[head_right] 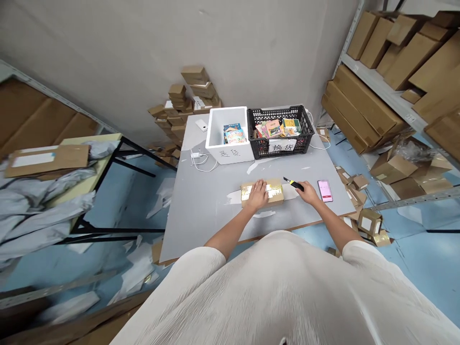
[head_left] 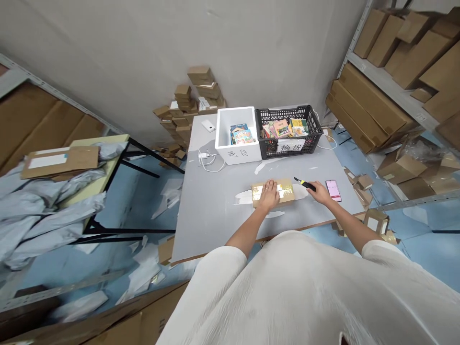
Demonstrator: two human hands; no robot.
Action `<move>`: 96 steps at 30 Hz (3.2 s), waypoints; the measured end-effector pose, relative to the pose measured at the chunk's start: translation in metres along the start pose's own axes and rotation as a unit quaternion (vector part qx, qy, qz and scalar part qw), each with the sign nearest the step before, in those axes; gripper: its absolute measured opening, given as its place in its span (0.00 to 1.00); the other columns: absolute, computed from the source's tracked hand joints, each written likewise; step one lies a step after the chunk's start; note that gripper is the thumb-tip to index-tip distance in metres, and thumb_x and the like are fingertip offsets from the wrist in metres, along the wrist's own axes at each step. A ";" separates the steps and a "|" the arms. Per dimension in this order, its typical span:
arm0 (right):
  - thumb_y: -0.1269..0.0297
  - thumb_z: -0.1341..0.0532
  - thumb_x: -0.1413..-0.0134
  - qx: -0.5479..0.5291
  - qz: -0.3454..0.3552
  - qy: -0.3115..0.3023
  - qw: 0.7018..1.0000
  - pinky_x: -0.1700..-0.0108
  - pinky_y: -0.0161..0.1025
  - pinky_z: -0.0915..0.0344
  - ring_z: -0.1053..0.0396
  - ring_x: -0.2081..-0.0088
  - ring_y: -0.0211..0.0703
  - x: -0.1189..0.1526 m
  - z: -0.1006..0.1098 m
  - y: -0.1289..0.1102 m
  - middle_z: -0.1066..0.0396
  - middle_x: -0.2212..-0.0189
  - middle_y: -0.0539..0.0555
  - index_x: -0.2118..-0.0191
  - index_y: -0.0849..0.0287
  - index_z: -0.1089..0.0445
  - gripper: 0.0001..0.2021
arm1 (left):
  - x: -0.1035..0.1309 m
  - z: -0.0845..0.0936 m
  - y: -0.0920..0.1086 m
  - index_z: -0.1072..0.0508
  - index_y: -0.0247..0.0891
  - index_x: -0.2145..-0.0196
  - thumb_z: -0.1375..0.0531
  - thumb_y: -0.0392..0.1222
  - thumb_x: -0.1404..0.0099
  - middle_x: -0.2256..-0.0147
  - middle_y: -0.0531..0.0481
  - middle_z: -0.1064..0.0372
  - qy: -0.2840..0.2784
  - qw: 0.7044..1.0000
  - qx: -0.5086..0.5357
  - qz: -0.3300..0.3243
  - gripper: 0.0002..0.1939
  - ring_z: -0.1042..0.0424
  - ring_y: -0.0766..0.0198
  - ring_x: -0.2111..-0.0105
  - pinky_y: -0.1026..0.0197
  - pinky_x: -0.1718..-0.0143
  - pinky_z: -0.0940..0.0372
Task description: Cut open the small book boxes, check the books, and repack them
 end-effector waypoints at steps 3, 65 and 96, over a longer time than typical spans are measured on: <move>0.53 0.39 0.31 -0.033 0.031 -0.006 0.999 0.39 0.50 0.30 0.25 0.44 0.58 -0.021 -0.013 -0.023 0.23 0.47 0.62 0.37 0.56 0.25 0.22 | 0.018 0.009 -0.003 0.42 0.39 0.23 0.47 0.53 0.22 0.22 0.37 0.49 -0.002 1.000 0.000 -0.007 0.35 0.54 0.45 0.21 0.37 0.22 0.57; 0.49 0.39 0.32 -0.409 -0.158 -0.207 0.875 0.63 0.39 0.23 0.18 0.62 0.47 -0.011 -0.084 -0.094 0.17 0.59 0.56 0.59 0.53 0.32 0.12 | 0.020 0.024 -0.006 0.40 0.48 0.29 0.31 0.44 0.35 0.36 0.38 0.34 -0.105 0.994 -0.033 -0.008 0.40 0.34 0.42 0.35 0.45 0.35 0.41; 0.38 0.36 0.40 -0.111 0.041 -0.363 0.924 0.70 0.36 0.39 0.35 0.74 0.40 -0.034 -0.055 -0.062 0.25 0.75 0.49 0.65 0.55 0.25 0.22 | 0.023 0.009 -0.008 0.35 0.44 0.42 0.26 0.36 0.43 0.41 0.41 0.34 -0.059 0.998 0.001 -0.018 0.35 0.29 0.44 0.39 0.37 0.26 0.48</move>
Point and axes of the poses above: each hand's wrist, its own x-axis away from the middle knuckle, its own z-axis out of the back of the hand, y = z × x, the point moved 5 cm from there along -x, towards the middle knuckle
